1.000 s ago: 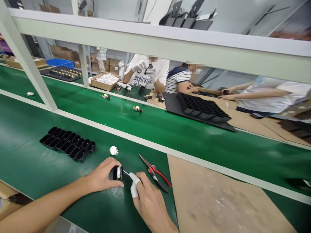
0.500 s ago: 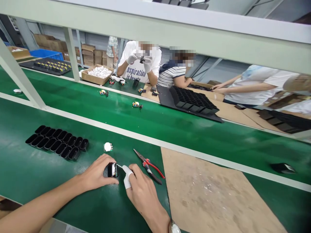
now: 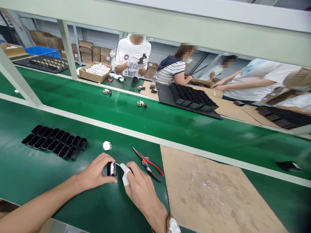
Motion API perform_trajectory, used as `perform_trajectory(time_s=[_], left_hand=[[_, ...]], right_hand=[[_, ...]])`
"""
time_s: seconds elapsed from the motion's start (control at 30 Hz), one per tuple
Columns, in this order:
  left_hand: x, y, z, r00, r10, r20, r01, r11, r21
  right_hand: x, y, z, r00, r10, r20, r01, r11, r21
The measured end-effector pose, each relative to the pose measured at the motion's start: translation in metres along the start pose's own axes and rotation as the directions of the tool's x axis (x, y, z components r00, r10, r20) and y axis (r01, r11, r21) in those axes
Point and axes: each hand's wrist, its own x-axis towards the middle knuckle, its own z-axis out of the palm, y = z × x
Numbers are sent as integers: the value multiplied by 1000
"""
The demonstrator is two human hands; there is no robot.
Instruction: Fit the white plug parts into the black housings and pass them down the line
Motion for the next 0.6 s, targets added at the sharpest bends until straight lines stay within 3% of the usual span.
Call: perform_trajectory(time_s=[0.27,0.6], left_hand=[[0,1,-1,1000,19,5,-19,1000,3],[1,2,-2,998,53,18,-53,998,17]], right_hand=[[3,2,0,1000,-23,13,24,1000,-5],[15,-4,-14,991,-116,60,122,986,-114]])
